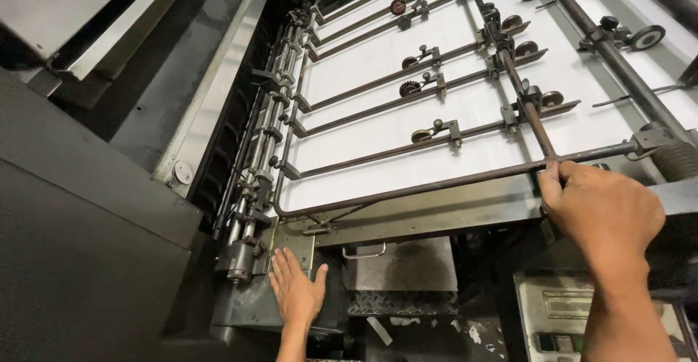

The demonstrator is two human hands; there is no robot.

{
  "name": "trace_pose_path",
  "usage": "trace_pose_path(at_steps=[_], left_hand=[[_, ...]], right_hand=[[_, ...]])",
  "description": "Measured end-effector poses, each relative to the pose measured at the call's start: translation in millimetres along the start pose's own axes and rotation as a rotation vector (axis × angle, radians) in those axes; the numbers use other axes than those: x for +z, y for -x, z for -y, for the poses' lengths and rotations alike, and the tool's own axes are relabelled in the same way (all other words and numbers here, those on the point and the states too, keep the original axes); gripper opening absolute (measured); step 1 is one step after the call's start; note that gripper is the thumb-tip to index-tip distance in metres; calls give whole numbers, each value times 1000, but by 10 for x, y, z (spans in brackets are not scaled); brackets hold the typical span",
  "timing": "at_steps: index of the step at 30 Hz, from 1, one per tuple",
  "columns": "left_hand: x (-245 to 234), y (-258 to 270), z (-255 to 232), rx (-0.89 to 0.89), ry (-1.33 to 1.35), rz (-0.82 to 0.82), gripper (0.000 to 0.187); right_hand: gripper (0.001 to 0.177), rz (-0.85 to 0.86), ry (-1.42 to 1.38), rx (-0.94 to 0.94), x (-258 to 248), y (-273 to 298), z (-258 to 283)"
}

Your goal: Operating and monitoring the paper feed and mechanism of an industrial offset printing press.

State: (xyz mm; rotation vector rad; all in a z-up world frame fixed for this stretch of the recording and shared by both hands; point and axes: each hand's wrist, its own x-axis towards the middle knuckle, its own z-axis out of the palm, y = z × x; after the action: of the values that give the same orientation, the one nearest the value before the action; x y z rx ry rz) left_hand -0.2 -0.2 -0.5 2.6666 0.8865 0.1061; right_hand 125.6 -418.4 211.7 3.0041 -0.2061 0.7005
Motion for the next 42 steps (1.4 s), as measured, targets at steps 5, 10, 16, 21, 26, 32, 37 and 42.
trace_pose_path(at_steps=[5,10,16,21,26,32,37,42], left_hand=[[35,-13,38,1,-1,9,103],[59,-19,47,15,-7,-4,103],[322,-133,212,55,-25,-69,107],[294,-115,203,54,-39,-80,107],[262,-96,168,68,-16,-92,107],[189,-64,108,50,-5,-89,106],[94,-42,71,19,-7,7,106],[63,-13,62,30,18,-4,104]], right_hand=[[40,-3,-25,9,-2,12,8],[34,-13,-86,10,-130,-10,59],[32,-27,-181,31,-190,-21,100],[34,-46,-164,-2,-194,-6,80],[31,-92,-141,-9,-165,-7,69],[34,-64,-140,-11,-150,3,68],[33,-37,-104,-6,-149,12,60],[42,-59,-24,-30,54,36,-29]])
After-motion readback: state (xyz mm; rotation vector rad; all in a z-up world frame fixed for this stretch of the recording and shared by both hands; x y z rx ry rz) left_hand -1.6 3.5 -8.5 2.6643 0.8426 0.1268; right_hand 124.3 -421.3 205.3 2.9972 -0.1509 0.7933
